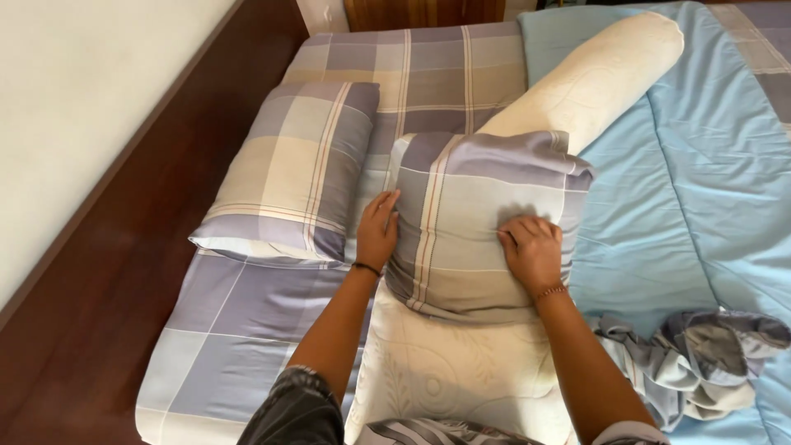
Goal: The person inserts a long cylindrical pillow into a checkered pillowcase. They repeatedly pull the case over the pillow, adjust the fabric, and smooth the surface to fit the case properly.
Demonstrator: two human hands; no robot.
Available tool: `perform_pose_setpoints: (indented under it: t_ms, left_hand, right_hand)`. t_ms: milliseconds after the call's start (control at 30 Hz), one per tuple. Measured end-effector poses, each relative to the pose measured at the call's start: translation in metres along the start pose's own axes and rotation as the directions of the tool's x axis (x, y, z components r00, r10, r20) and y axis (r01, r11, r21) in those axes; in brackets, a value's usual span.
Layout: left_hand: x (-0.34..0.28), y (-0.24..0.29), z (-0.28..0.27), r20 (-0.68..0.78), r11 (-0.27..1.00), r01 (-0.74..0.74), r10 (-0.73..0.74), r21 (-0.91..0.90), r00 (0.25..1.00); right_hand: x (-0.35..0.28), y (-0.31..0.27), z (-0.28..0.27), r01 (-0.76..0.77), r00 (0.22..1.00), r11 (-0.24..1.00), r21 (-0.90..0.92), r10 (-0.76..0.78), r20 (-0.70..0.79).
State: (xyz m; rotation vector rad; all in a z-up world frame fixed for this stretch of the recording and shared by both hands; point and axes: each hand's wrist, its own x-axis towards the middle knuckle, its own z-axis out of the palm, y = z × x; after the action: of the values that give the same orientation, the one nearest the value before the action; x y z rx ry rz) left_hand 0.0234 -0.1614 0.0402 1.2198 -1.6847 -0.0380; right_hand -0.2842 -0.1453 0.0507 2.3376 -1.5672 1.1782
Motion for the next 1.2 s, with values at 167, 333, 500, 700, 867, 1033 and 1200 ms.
perform_pose_setpoints:
  t_ms: [167, 333, 500, 700, 867, 1033, 1200]
  left_hand:
    - [0.017, -0.040, 0.023, 0.008, 0.997, -0.041, 0.040, 0.060, 0.999]
    - [0.020, -0.031, 0.013, 0.060, 0.990, -0.119, 0.114, 0.074, 0.992]
    - [0.007, -0.027, -0.006, 0.180, 0.985, -0.164, 0.152, 0.052, 0.972]
    - [-0.059, -0.050, -0.017, 0.172, 0.994, -0.076, 0.062, 0.078, 0.983]
    - [-0.062, -0.061, 0.007, 0.127, 0.978, 0.180, -0.193, 0.107, 0.973]
    - [-0.042, -0.011, 0.039, 0.102, 0.889, 0.458, -0.457, 0.013, 0.884]
    - [-0.052, 0.011, 0.054, 0.063, 0.869, 0.487, -0.493, 0.083, 0.868]
  right_hand:
    - [-0.027, -0.002, 0.005, 0.047, 0.993, 0.994, 0.095, -0.036, -0.114]
    - [-0.059, -0.014, -0.008, 0.053, 0.999, 0.982, 0.181, -0.051, -0.015]
    - [-0.059, 0.006, -0.002, -0.009, 1.000, 0.972, 0.233, 0.008, 0.004]
    - [-0.049, 0.027, -0.009, 0.028, 0.999, 0.948, 0.317, -0.019, -0.033]
    - [-0.028, 0.078, -0.013, -0.089, 0.969, 0.974, 0.207, 0.132, -0.207]
    - [0.011, 0.099, 0.004, -0.055, 0.963, 0.970, 0.237, 0.114, -0.243]
    - [-0.006, 0.139, 0.054, -0.121, 0.968, 0.983, 0.139, 0.148, -0.202]
